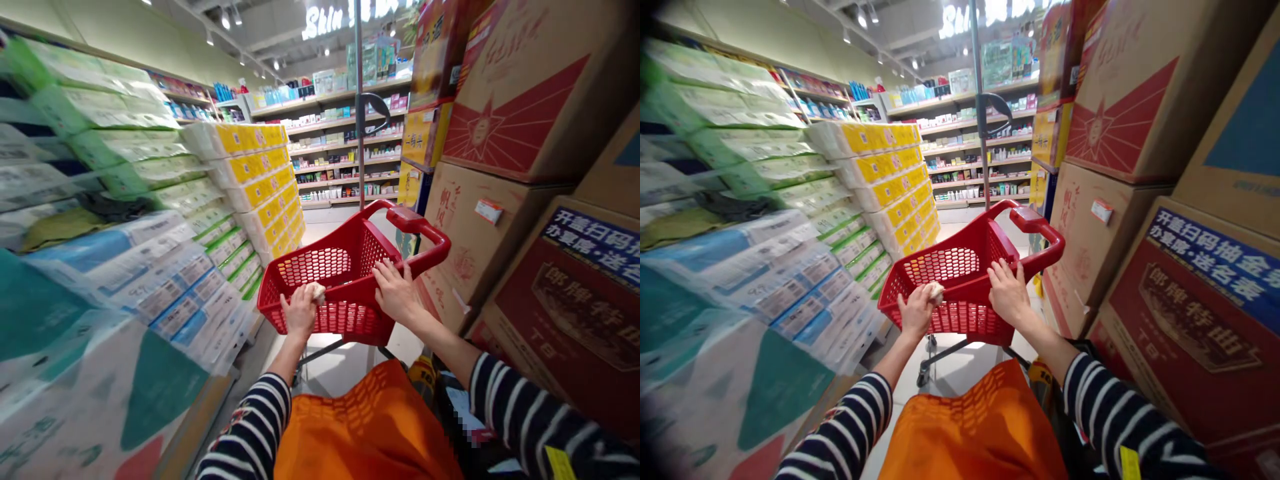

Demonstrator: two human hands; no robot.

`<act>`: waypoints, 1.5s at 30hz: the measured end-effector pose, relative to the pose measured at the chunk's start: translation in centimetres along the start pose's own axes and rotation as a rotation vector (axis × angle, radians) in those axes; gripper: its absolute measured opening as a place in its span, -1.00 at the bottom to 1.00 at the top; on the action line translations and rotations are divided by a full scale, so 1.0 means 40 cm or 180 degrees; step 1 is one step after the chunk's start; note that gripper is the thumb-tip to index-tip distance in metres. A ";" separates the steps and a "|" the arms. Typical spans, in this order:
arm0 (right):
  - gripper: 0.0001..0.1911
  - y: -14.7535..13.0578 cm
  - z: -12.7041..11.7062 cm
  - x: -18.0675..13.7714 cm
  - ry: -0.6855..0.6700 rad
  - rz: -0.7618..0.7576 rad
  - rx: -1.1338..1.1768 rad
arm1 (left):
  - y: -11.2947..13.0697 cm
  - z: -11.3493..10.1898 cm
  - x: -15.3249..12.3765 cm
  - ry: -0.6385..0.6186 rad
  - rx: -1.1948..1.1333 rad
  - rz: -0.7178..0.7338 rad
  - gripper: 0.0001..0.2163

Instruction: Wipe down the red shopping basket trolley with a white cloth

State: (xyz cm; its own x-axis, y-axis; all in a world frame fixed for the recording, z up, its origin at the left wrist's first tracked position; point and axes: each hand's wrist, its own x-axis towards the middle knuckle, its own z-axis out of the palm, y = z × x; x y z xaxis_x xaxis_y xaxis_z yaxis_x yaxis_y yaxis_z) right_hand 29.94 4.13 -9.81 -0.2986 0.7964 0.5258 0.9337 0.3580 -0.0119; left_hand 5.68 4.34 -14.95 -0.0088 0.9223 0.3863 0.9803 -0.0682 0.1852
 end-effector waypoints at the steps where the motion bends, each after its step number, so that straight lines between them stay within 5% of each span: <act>1: -0.53 -0.017 0.005 0.001 -0.0033 -0.0050 0.0032 | 0.027 0.003 0.002 -0.0013 -0.0029 0.0091 -0.61; 6: -0.53 -0.069 0.040 -0.010 -0.0336 -0.0263 0.0170 | 0.104 0.017 0.016 -0.0045 -0.0147 0.0454 -0.60; 12: -0.53 -0.053 0.053 -0.029 -0.0372 -0.0373 0.0201 | -0.120 -0.011 -0.010 0.0109 0.0109 -0.0303 -0.59; 15: -0.56 -0.060 0.052 -0.028 -0.0359 -0.0269 0.0217 | -0.174 -0.016 -0.018 0.0178 0.0159 -0.0598 -0.58; 23: -0.52 -0.063 0.062 -0.034 -0.0316 -0.0263 0.0174 | 0.034 0.031 0.009 -0.0012 -0.0044 0.0101 -0.57; 25: -0.52 -0.062 0.062 -0.035 -0.0341 -0.0264 0.0173 | 0.046 0.028 0.012 -0.0065 -0.0064 0.0246 -0.58; 28: -0.51 -0.062 0.059 -0.035 -0.0365 -0.0273 0.0173 | -0.030 0.016 -0.001 -0.0025 -0.0003 0.0133 -0.58; 32: -0.52 -0.067 0.057 -0.036 -0.0392 -0.0230 0.0181 | -0.198 -0.003 -0.034 0.0237 0.0087 -0.0666 -0.61; 35: -0.52 -0.070 0.057 -0.037 -0.0367 -0.0211 0.0187 | -0.240 -0.008 -0.042 0.0284 0.0124 -0.0947 -0.62; 42: -0.52 -0.075 0.054 -0.032 -0.0403 -0.0157 0.0174 | -0.006 0.014 -0.004 -0.0016 0.0010 -0.0051 -0.58; 45: -0.52 -0.076 0.051 -0.031 -0.0411 -0.0152 0.0154 | 0.030 0.013 -0.003 -0.0056 -0.0097 0.0172 -0.57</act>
State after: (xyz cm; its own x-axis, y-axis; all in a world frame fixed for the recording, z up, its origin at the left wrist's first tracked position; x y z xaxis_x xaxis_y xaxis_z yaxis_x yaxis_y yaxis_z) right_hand 27.04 3.06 -12.17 -0.3683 0.8330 0.4130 0.9081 0.4175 -0.0323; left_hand 6.95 4.34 -15.26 0.0477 0.9236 0.3805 0.9728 -0.1293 0.1920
